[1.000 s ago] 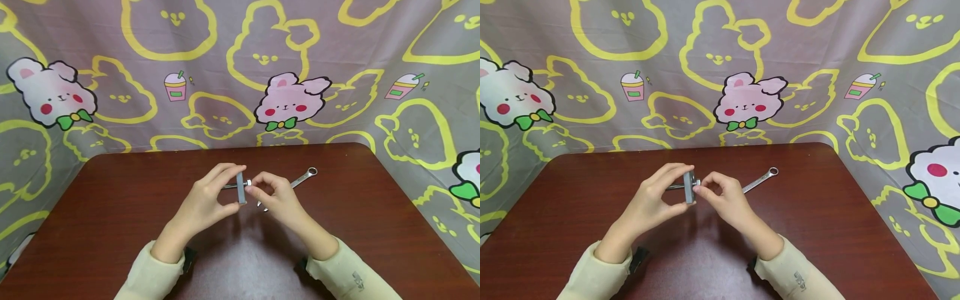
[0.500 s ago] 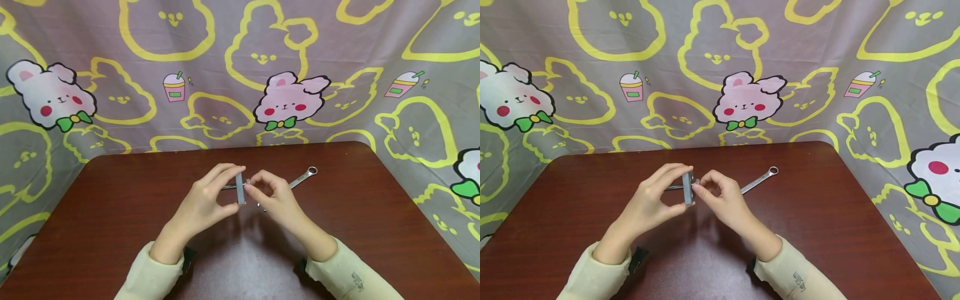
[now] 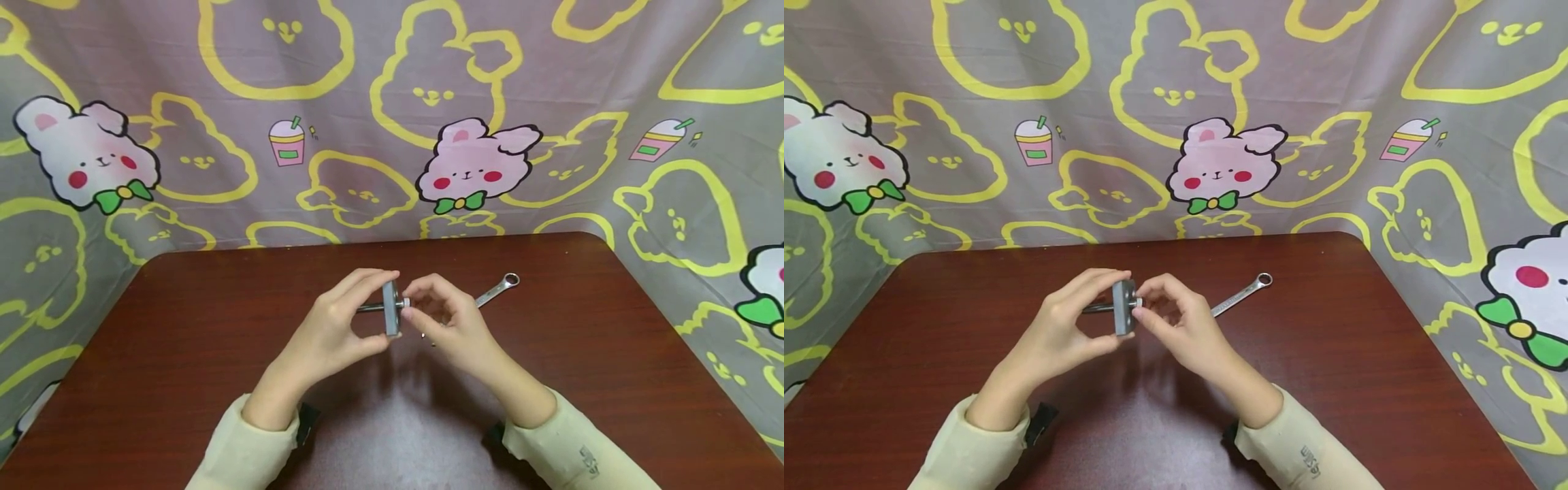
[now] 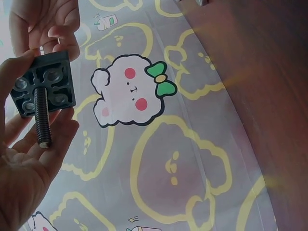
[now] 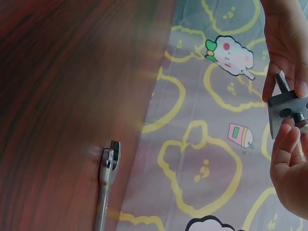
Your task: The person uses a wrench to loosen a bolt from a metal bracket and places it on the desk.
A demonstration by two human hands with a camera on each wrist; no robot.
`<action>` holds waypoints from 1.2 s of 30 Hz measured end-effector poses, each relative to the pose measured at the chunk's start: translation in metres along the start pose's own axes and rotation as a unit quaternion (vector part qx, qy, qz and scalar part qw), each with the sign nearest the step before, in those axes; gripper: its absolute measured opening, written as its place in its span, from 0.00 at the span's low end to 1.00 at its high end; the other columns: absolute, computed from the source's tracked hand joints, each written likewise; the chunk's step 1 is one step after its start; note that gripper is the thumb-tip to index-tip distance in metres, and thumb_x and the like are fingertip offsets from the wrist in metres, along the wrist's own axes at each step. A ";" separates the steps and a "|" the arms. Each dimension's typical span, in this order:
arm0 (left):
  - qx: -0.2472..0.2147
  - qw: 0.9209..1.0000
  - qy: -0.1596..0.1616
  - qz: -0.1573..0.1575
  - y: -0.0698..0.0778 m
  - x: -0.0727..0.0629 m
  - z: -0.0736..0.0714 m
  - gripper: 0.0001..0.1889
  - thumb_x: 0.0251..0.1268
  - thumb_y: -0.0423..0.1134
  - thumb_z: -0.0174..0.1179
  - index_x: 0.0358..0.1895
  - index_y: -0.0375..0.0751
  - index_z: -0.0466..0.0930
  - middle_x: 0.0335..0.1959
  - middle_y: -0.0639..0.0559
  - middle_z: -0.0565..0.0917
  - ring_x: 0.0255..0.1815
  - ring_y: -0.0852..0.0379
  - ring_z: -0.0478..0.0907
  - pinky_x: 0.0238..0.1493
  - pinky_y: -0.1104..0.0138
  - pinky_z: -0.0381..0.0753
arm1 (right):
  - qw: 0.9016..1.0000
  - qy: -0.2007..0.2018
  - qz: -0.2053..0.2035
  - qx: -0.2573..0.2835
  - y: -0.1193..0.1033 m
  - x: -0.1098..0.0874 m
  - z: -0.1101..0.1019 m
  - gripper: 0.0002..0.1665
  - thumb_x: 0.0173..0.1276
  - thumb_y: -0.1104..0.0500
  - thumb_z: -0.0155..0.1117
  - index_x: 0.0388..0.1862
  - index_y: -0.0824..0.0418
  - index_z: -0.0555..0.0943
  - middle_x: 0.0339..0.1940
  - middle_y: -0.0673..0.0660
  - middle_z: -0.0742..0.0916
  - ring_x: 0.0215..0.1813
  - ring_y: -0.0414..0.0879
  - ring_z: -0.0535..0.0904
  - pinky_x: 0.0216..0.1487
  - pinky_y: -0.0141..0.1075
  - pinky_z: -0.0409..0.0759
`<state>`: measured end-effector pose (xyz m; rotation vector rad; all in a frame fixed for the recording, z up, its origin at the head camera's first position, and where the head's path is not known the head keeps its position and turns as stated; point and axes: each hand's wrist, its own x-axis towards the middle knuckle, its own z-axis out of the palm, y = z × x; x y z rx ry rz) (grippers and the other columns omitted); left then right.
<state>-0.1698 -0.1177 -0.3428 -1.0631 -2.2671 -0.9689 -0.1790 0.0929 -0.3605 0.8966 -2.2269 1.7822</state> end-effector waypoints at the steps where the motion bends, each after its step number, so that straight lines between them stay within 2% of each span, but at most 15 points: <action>1: -0.001 1.000 -0.001 -0.001 0.000 0.000 0.000 0.42 0.42 0.31 0.77 0.67 0.41 0.72 0.57 0.49 0.80 0.55 0.57 0.79 0.54 0.64 0.84 | 1.000 0.005 -0.004 -0.002 0.000 0.000 0.000 0.10 0.66 0.69 0.65 0.45 0.63 0.80 0.37 0.59 0.86 0.35 0.38 0.81 0.31 0.32 0.81; 6: -0.005 1.000 -0.002 -0.001 -0.001 0.001 -0.001 0.41 0.42 0.32 0.77 0.67 0.41 0.72 0.57 0.48 0.80 0.56 0.57 0.79 0.54 0.62 0.84 | 0.999 0.030 -0.037 -0.008 0.001 0.000 0.001 0.08 0.65 0.70 0.65 0.42 0.63 0.82 0.37 0.58 0.86 0.33 0.36 0.79 0.29 0.30 0.79; 12: -0.008 1.000 -0.005 -0.007 -0.001 0.000 -0.001 0.41 0.43 0.32 0.77 0.67 0.42 0.71 0.58 0.49 0.79 0.56 0.57 0.79 0.54 0.63 0.84 | 0.996 0.021 -0.090 0.005 0.003 0.000 0.003 0.13 0.59 0.78 0.64 0.39 0.65 0.82 0.44 0.62 0.83 0.43 0.39 0.81 0.39 0.29 0.84; 16: -0.011 1.000 -0.011 -0.009 -0.002 -0.001 0.000 0.41 0.44 0.32 0.77 0.67 0.42 0.71 0.58 0.49 0.79 0.56 0.57 0.79 0.54 0.64 0.84 | 0.995 0.009 -0.096 0.020 0.002 0.000 0.004 0.15 0.58 0.81 0.61 0.37 0.65 0.82 0.45 0.63 0.82 0.47 0.41 0.81 0.46 0.30 0.85; 21: -0.012 1.000 -0.013 -0.004 -0.004 -0.001 0.000 0.40 0.44 0.31 0.76 0.67 0.41 0.71 0.58 0.49 0.79 0.55 0.57 0.79 0.54 0.63 0.84 | 0.995 -0.001 -0.097 0.010 0.000 0.000 0.004 0.15 0.59 0.80 0.60 0.38 0.64 0.82 0.45 0.62 0.81 0.49 0.42 0.81 0.50 0.34 0.86; 25: -0.010 1.000 -0.013 0.000 -0.005 -0.001 0.001 0.40 0.44 0.31 0.76 0.67 0.40 0.72 0.58 0.48 0.79 0.55 0.58 0.79 0.54 0.63 0.84 | 0.997 -0.009 -0.078 0.006 0.001 0.000 0.001 0.13 0.61 0.76 0.63 0.42 0.64 0.82 0.46 0.60 0.81 0.49 0.43 0.81 0.50 0.34 0.86; 29: -0.002 1.000 -0.001 0.000 -0.005 -0.002 0.002 0.40 0.43 0.30 0.76 0.66 0.41 0.72 0.58 0.49 0.79 0.55 0.57 0.79 0.54 0.64 0.84 | 1.000 -0.002 -0.028 0.000 0.004 0.000 -0.004 0.12 0.64 0.72 0.65 0.47 0.66 0.81 0.46 0.58 0.82 0.45 0.42 0.83 0.46 0.32 0.86; 33: 0.009 1.000 0.019 0.005 -0.005 -0.002 0.001 0.40 0.42 0.29 0.76 0.66 0.41 0.72 0.58 0.48 0.78 0.54 0.56 0.80 0.52 0.64 0.85 | 0.999 -0.010 0.026 -0.016 0.010 0.000 -0.008 0.09 0.67 0.68 0.64 0.45 0.66 0.81 0.44 0.58 0.85 0.42 0.39 0.83 0.44 0.32 0.86; 36: 0.020 0.999 0.026 0.009 -0.005 -0.001 0.001 0.39 0.43 0.29 0.76 0.65 0.42 0.73 0.59 0.48 0.78 0.55 0.57 0.79 0.54 0.66 0.84 | 0.998 -0.024 0.044 -0.034 0.012 -0.001 -0.009 0.07 0.69 0.66 0.63 0.44 0.64 0.82 0.42 0.58 0.86 0.41 0.40 0.83 0.43 0.34 0.85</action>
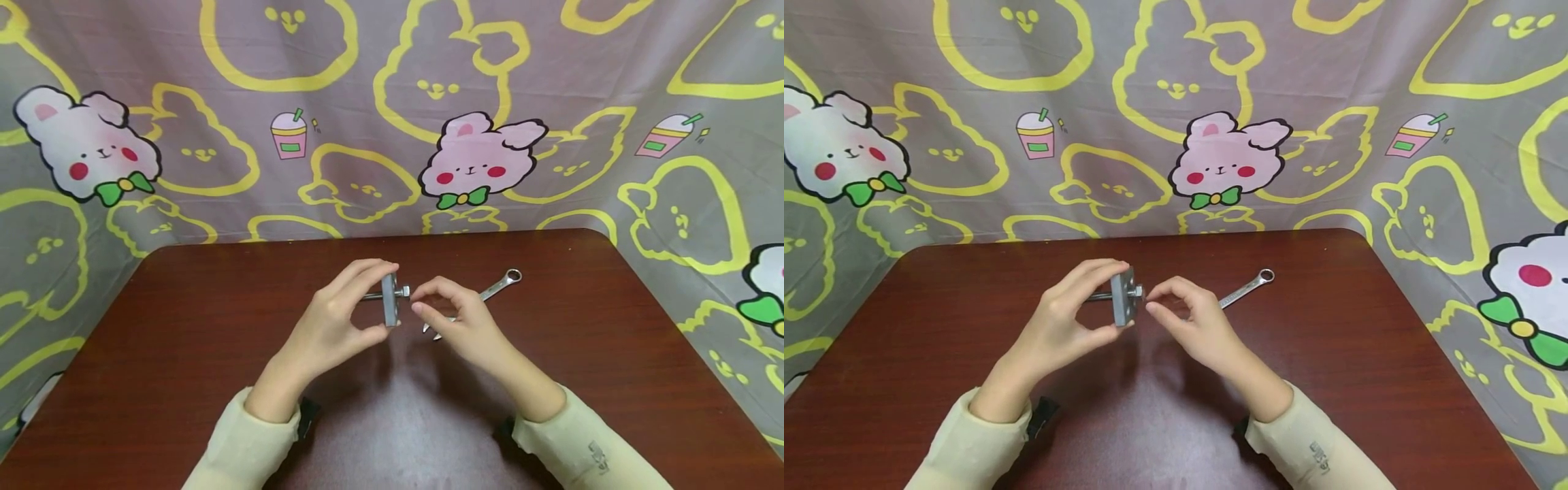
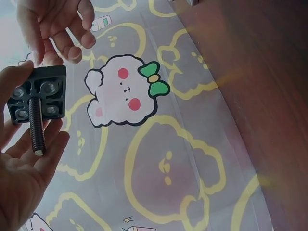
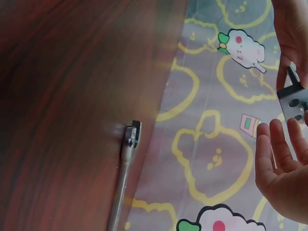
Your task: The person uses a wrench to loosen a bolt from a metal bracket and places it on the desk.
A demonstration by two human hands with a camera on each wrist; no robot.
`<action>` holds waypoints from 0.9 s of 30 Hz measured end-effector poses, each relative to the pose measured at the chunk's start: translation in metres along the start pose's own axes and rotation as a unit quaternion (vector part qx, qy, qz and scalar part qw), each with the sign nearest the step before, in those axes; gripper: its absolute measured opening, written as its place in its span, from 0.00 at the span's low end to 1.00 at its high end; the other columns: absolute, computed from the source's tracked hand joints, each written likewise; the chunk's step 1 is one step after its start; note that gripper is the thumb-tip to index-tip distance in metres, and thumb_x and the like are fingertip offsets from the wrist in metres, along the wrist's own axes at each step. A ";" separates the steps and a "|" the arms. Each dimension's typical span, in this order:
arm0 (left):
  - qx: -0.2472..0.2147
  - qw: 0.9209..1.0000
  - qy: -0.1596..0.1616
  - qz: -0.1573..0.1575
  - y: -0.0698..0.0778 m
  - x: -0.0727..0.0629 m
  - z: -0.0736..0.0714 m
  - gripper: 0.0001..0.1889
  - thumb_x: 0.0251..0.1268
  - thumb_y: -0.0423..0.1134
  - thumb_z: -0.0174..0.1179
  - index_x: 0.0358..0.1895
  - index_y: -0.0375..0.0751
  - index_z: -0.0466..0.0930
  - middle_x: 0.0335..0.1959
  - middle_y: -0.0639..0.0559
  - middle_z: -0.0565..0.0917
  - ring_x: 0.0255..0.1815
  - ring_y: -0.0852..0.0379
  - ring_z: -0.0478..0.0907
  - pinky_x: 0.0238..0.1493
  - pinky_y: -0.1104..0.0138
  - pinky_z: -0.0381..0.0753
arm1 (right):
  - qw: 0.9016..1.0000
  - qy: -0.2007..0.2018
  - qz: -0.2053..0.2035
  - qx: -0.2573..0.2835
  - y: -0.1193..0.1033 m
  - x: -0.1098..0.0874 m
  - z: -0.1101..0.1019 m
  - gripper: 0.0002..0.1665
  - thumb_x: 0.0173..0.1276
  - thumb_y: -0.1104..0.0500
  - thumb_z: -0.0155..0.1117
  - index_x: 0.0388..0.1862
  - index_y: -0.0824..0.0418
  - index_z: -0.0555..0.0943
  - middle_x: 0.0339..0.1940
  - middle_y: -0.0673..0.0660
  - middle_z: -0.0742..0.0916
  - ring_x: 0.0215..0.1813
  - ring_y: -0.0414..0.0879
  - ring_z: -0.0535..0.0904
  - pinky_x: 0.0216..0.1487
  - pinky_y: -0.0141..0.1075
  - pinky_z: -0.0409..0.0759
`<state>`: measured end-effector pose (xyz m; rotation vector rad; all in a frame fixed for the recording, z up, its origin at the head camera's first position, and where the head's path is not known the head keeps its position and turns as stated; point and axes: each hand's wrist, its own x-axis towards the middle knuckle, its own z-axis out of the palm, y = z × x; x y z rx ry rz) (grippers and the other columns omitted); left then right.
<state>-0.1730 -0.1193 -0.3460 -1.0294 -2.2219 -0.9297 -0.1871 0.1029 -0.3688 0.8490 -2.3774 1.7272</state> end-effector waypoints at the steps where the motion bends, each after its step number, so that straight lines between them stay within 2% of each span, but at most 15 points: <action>1: 0.003 1.000 0.001 0.003 0.000 0.000 0.000 0.39 0.43 0.29 0.75 0.65 0.41 0.73 0.59 0.48 0.78 0.55 0.57 0.79 0.54 0.66 0.84 | 1.000 -0.003 0.004 -0.004 0.000 0.000 0.000 0.07 0.69 0.65 0.63 0.44 0.64 0.82 0.42 0.58 0.86 0.41 0.41 0.83 0.42 0.34 0.85; 3: 0.009 1.000 0.000 0.010 0.000 0.000 0.001 0.38 0.44 0.28 0.74 0.65 0.41 0.73 0.59 0.48 0.78 0.55 0.56 0.79 0.54 0.66 0.84 | 1.000 -0.006 0.008 -0.007 -0.001 0.000 0.001 0.07 0.69 0.64 0.63 0.44 0.63 0.82 0.42 0.58 0.87 0.40 0.44 0.83 0.40 0.34 0.84; 7: 0.018 1.000 0.001 0.023 0.000 0.000 0.003 0.37 0.45 0.28 0.73 0.65 0.40 0.73 0.59 0.47 0.78 0.56 0.56 0.79 0.55 0.66 0.83 | 1.000 -0.005 0.010 -0.002 -0.003 0.001 0.003 0.07 0.69 0.65 0.64 0.44 0.65 0.83 0.42 0.59 0.88 0.36 0.43 0.83 0.33 0.33 0.82; 10: 0.024 0.999 0.000 0.030 0.000 0.001 0.003 0.37 0.45 0.28 0.73 0.65 0.39 0.74 0.59 0.47 0.79 0.57 0.56 0.79 0.56 0.65 0.83 | 1.000 -0.001 0.010 0.002 -0.005 0.001 0.005 0.07 0.69 0.65 0.62 0.43 0.67 0.82 0.38 0.59 0.87 0.33 0.39 0.81 0.31 0.32 0.80; 15: 0.034 0.999 -0.014 0.033 0.002 0.001 0.003 0.36 0.45 0.29 0.73 0.64 0.39 0.74 0.59 0.48 0.79 0.57 0.56 0.79 0.57 0.65 0.82 | 0.999 0.007 0.018 0.038 -0.006 0.003 0.007 0.06 0.71 0.66 0.59 0.40 0.68 0.81 0.28 0.59 0.84 0.28 0.40 0.81 0.27 0.32 0.79; 18: 0.033 0.999 -0.020 0.030 0.002 0.001 0.003 0.37 0.44 0.29 0.73 0.64 0.39 0.74 0.59 0.48 0.79 0.57 0.56 0.79 0.56 0.65 0.83 | 0.999 0.013 0.013 0.049 -0.007 0.003 0.008 0.04 0.70 0.67 0.61 0.40 0.68 0.81 0.27 0.61 0.84 0.26 0.40 0.81 0.25 0.33 0.79; 24: 0.016 0.999 -0.024 0.020 0.000 0.000 0.002 0.39 0.43 0.29 0.75 0.65 0.40 0.73 0.59 0.49 0.79 0.55 0.57 0.80 0.54 0.66 0.84 | 0.999 0.026 -0.023 0.025 -0.009 0.001 0.009 0.13 0.63 0.70 0.67 0.47 0.66 0.80 0.34 0.61 0.86 0.34 0.38 0.82 0.33 0.33 0.83; 27: 0.009 1.000 -0.026 0.015 -0.001 0.001 0.002 0.39 0.43 0.29 0.76 0.66 0.40 0.73 0.59 0.49 0.79 0.55 0.57 0.80 0.53 0.66 0.84 | 0.999 0.028 -0.038 0.026 -0.009 0.000 0.009 0.14 0.62 0.72 0.66 0.47 0.65 0.80 0.39 0.60 0.86 0.39 0.37 0.83 0.40 0.32 0.85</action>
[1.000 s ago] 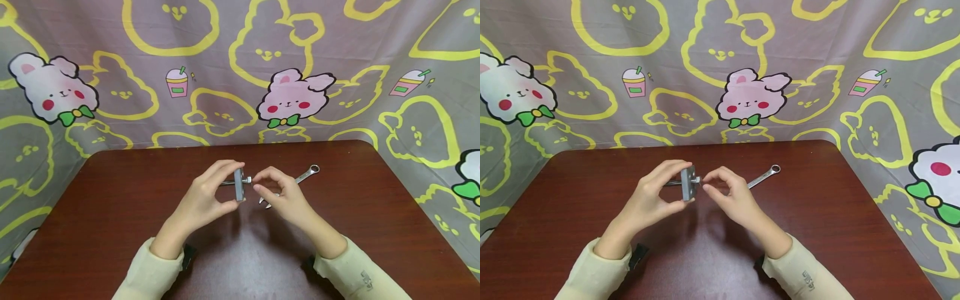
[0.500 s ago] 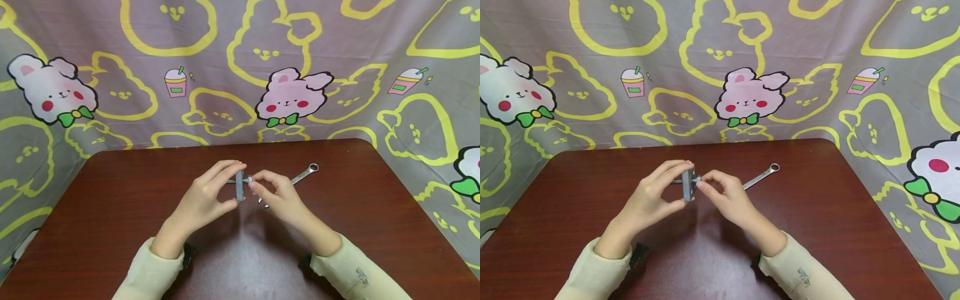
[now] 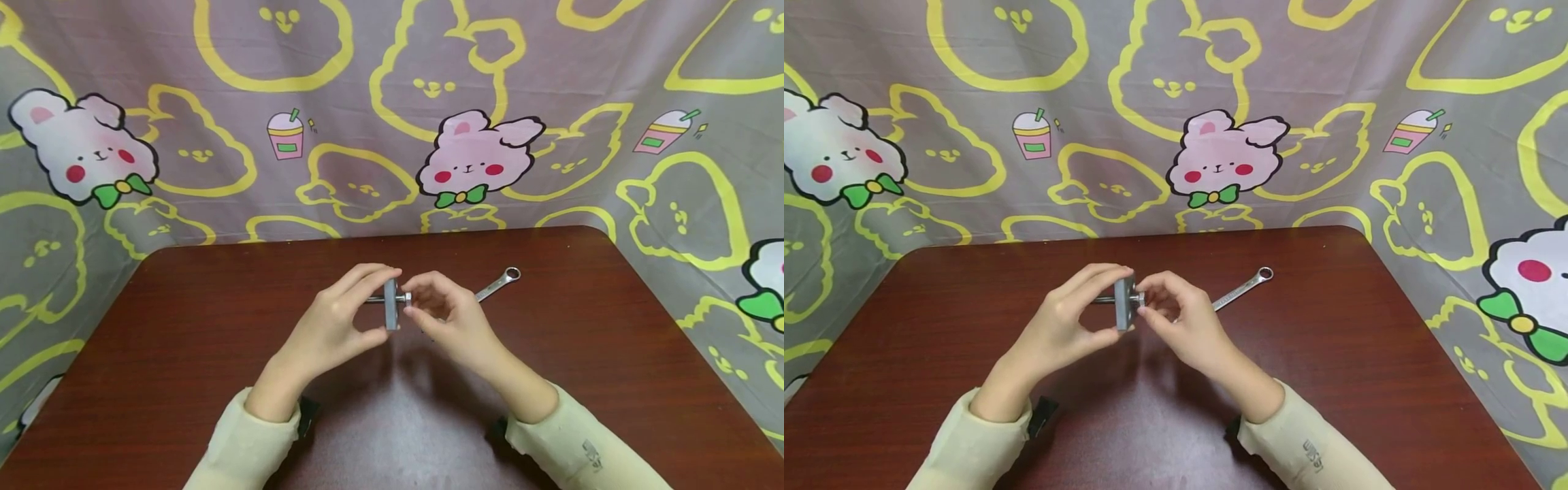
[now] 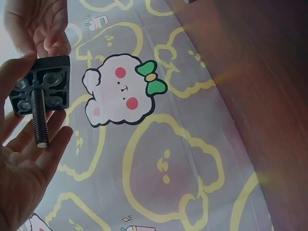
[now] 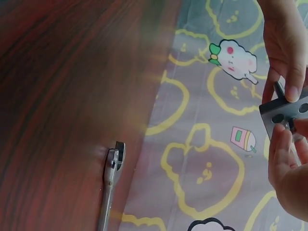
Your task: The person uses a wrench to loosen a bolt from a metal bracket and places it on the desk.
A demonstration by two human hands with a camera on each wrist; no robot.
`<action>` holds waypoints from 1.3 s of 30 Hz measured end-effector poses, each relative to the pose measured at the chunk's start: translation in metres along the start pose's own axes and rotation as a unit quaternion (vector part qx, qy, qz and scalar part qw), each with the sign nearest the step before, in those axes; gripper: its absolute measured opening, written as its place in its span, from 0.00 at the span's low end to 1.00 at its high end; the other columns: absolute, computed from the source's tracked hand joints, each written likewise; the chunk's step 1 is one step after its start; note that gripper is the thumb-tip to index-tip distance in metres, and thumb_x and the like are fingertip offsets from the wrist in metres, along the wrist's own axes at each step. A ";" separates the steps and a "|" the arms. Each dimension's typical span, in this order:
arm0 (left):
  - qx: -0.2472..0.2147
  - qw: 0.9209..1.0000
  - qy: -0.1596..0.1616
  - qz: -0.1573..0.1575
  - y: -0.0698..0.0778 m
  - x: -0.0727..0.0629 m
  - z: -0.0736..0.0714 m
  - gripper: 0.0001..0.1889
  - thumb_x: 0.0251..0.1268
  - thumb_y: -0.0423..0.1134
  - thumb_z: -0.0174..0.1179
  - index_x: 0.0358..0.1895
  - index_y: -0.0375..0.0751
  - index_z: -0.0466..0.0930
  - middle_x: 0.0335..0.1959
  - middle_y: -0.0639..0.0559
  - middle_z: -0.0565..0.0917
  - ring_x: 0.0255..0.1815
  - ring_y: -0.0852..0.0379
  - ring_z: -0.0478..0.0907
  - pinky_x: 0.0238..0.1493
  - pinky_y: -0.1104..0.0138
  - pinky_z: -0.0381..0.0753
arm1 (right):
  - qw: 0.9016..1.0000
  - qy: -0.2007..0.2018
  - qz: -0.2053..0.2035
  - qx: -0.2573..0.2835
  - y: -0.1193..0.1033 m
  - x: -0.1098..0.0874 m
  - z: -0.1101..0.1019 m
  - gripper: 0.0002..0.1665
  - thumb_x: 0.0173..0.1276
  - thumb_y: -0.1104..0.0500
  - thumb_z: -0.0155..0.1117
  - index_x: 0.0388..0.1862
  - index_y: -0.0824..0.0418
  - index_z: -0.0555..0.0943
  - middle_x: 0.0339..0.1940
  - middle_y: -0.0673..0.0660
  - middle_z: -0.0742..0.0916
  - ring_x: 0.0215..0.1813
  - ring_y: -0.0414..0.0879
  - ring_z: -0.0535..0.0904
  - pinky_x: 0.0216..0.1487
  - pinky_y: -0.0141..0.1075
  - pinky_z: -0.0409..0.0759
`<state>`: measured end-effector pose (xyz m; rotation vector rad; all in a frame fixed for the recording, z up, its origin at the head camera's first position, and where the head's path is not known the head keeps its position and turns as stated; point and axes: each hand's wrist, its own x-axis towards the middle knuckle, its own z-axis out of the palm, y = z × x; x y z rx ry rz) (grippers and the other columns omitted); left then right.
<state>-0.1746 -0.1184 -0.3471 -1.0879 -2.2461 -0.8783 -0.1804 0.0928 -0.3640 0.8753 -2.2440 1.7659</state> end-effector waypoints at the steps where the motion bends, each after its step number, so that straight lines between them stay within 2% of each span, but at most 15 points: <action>1: -0.001 1.000 0.000 -0.001 0.000 0.000 0.000 0.40 0.43 0.29 0.76 0.66 0.40 0.73 0.59 0.49 0.79 0.55 0.57 0.80 0.53 0.66 0.84 | 1.000 0.000 -0.008 0.005 0.000 -0.001 0.000 0.14 0.61 0.73 0.66 0.46 0.66 0.80 0.41 0.60 0.86 0.41 0.38 0.83 0.42 0.32 0.86; 6: -0.003 1.000 -0.004 -0.009 -0.001 -0.001 0.000 0.39 0.43 0.30 0.76 0.66 0.41 0.73 0.59 0.49 0.78 0.54 0.58 0.80 0.52 0.66 0.84 | 0.999 -0.002 -0.043 0.030 0.001 -0.002 0.000 0.10 0.60 0.75 0.65 0.41 0.69 0.81 0.47 0.60 0.82 0.45 0.45 0.83 0.46 0.33 0.86; 14: -0.006 1.000 -0.010 -0.011 -0.002 0.000 0.001 0.39 0.44 0.30 0.76 0.66 0.40 0.72 0.59 0.50 0.79 0.54 0.58 0.80 0.52 0.67 0.84 | 0.997 0.033 -0.071 0.024 0.003 -0.002 0.001 0.08 0.60 0.77 0.64 0.36 0.69 0.82 0.44 0.64 0.84 0.48 0.41 0.81 0.39 0.27 0.83; 23: 0.005 1.000 -0.020 -0.016 -0.001 0.001 0.002 0.39 0.43 0.30 0.76 0.65 0.42 0.73 0.59 0.51 0.78 0.54 0.58 0.80 0.53 0.66 0.84 | 0.994 0.045 -0.081 0.051 0.001 -0.002 0.003 0.11 0.59 0.81 0.61 0.36 0.69 0.82 0.44 0.67 0.82 0.48 0.47 0.82 0.44 0.27 0.83; 28: 0.015 0.999 -0.036 -0.016 -0.001 0.001 0.005 0.37 0.44 0.31 0.75 0.64 0.42 0.74 0.59 0.52 0.78 0.54 0.60 0.80 0.53 0.68 0.83 | 0.994 0.041 -0.083 0.063 -0.001 -0.001 0.002 0.11 0.60 0.80 0.60 0.36 0.70 0.82 0.42 0.61 0.82 0.48 0.44 0.81 0.45 0.27 0.83; 33: 0.019 0.999 -0.023 -0.012 -0.001 0.000 0.004 0.38 0.42 0.30 0.76 0.64 0.41 0.74 0.59 0.51 0.78 0.53 0.58 0.80 0.52 0.66 0.84 | 0.997 0.042 -0.065 0.026 0.004 -0.003 -0.001 0.10 0.61 0.76 0.64 0.40 0.69 0.81 0.43 0.60 0.82 0.47 0.39 0.80 0.41 0.27 0.83; 36: 0.019 1.000 -0.011 -0.007 0.000 0.000 0.003 0.39 0.42 0.30 0.75 0.65 0.41 0.74 0.59 0.50 0.79 0.54 0.58 0.80 0.52 0.66 0.84 | 0.999 0.037 -0.020 -0.003 0.006 -0.004 -0.006 0.10 0.64 0.71 0.65 0.44 0.66 0.81 0.43 0.59 0.84 0.45 0.36 0.81 0.40 0.27 0.84; 39: 0.019 1.000 -0.001 -0.001 0.000 0.000 0.002 0.38 0.42 0.28 0.74 0.64 0.41 0.74 0.59 0.50 0.79 0.55 0.58 0.80 0.53 0.66 0.84 | 0.999 0.010 0.020 -0.026 0.008 -0.005 -0.009 0.07 0.68 0.67 0.64 0.44 0.64 0.82 0.40 0.58 0.86 0.39 0.35 0.83 0.40 0.30 0.85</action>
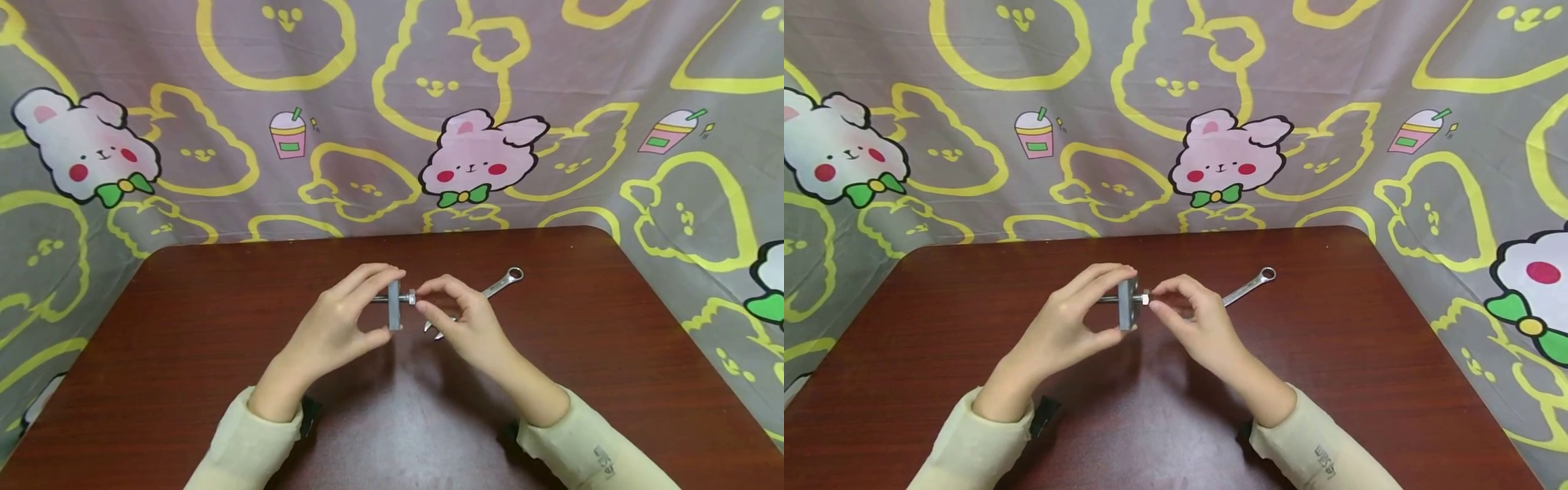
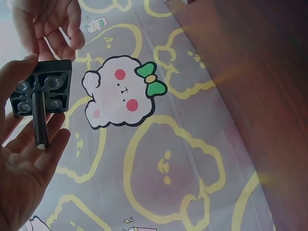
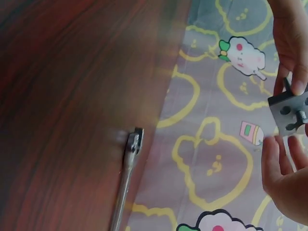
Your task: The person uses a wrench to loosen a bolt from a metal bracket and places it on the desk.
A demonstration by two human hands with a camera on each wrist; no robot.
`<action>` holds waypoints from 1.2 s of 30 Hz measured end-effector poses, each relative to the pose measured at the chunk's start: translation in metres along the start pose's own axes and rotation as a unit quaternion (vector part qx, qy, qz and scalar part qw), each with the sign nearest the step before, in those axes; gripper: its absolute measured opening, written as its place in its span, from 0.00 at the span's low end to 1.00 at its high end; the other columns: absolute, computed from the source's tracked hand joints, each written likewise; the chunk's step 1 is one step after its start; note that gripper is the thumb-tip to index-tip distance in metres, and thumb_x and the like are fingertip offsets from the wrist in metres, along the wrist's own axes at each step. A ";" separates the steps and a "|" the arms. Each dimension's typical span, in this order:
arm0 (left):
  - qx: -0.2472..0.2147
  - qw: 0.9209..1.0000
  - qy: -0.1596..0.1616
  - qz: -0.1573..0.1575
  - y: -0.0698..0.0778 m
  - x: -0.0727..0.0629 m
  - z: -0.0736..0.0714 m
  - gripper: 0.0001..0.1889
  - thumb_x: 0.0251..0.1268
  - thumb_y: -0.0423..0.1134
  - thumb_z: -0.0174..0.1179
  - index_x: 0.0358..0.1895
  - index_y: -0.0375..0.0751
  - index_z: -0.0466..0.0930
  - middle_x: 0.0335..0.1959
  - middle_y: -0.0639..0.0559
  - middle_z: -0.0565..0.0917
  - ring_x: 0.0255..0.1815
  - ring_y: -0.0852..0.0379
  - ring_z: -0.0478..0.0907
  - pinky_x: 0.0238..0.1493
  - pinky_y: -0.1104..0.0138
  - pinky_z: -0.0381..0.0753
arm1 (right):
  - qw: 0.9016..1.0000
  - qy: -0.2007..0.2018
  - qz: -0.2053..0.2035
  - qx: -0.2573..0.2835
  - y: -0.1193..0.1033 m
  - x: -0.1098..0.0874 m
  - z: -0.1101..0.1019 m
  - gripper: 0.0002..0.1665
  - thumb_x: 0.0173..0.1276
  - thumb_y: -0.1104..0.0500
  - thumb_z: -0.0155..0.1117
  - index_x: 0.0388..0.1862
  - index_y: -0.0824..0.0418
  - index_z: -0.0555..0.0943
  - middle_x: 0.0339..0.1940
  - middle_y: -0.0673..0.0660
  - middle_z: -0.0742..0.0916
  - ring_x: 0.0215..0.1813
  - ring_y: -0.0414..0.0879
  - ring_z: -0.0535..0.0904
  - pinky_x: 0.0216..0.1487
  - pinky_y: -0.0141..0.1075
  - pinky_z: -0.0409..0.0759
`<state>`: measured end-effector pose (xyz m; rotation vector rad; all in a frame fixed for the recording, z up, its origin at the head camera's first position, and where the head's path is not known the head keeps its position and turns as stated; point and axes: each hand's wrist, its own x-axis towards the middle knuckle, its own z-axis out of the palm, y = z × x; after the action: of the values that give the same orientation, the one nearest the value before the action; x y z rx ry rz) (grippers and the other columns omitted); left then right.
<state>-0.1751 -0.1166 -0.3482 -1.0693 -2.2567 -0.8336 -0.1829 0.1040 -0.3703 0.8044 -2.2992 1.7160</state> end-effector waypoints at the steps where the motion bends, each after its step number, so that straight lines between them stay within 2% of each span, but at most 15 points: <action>1: 0.001 1.000 0.002 0.002 0.000 0.000 0.000 0.38 0.42 0.28 0.73 0.64 0.41 0.74 0.59 0.50 0.79 0.55 0.58 0.80 0.54 0.66 0.83 | 1.000 -0.011 0.007 -0.005 0.001 0.000 -0.001 0.06 0.69 0.66 0.63 0.43 0.64 0.82 0.39 0.57 0.86 0.37 0.35 0.82 0.38 0.30 0.84; 5: 0.008 1.000 0.006 0.011 -0.001 0.000 0.000 0.37 0.43 0.29 0.73 0.64 0.40 0.74 0.59 0.49 0.79 0.57 0.57 0.80 0.55 0.66 0.83 | 0.999 -0.049 0.010 -0.007 0.004 0.000 -0.001 0.05 0.72 0.64 0.60 0.40 0.63 0.82 0.33 0.55 0.85 0.30 0.36 0.80 0.30 0.34 0.82; 10: 0.023 0.999 0.003 0.025 0.000 0.001 0.001 0.36 0.44 0.28 0.73 0.64 0.39 0.75 0.59 0.48 0.79 0.57 0.56 0.79 0.55 0.65 0.83 | 0.998 -0.060 0.019 0.004 0.003 0.001 -0.001 0.06 0.72 0.64 0.59 0.38 0.63 0.83 0.31 0.56 0.86 0.33 0.37 0.83 0.33 0.38 0.84; 19: 0.039 0.999 -0.003 0.038 0.004 0.002 0.000 0.36 0.44 0.28 0.73 0.63 0.39 0.74 0.59 0.47 0.79 0.58 0.55 0.79 0.56 0.65 0.82 | 0.996 -0.057 0.062 0.042 -0.002 0.002 -0.002 0.08 0.72 0.64 0.58 0.37 0.67 0.82 0.30 0.68 0.85 0.30 0.39 0.83 0.32 0.34 0.82; 27: 0.040 0.999 -0.006 0.036 0.006 0.001 0.001 0.36 0.44 0.29 0.73 0.63 0.39 0.75 0.59 0.47 0.79 0.58 0.55 0.79 0.58 0.65 0.82 | 0.993 -0.043 0.087 0.073 -0.002 0.001 0.000 0.09 0.72 0.64 0.58 0.38 0.71 0.81 0.30 0.68 0.85 0.30 0.37 0.83 0.30 0.32 0.82; 32: 0.039 0.999 -0.009 0.034 0.006 0.001 0.001 0.36 0.45 0.30 0.74 0.63 0.39 0.75 0.59 0.48 0.79 0.58 0.56 0.79 0.57 0.65 0.82 | 0.995 -0.026 0.071 0.065 -0.003 0.000 0.000 0.07 0.69 0.65 0.62 0.40 0.70 0.81 0.30 0.69 0.85 0.29 0.37 0.82 0.28 0.33 0.81; 36: 0.032 0.999 -0.011 0.032 0.005 0.002 0.001 0.36 0.44 0.30 0.74 0.63 0.39 0.74 0.59 0.48 0.79 0.57 0.56 0.79 0.57 0.66 0.82 | 0.997 -0.012 0.049 0.055 -0.002 -0.001 0.001 0.06 0.66 0.68 0.65 0.41 0.69 0.81 0.31 0.64 0.86 0.30 0.38 0.83 0.29 0.34 0.83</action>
<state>-0.1725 -0.1124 -0.3467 -1.1201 -2.2400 -0.7206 -0.1809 0.1026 -0.3696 0.7470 -2.3139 1.8995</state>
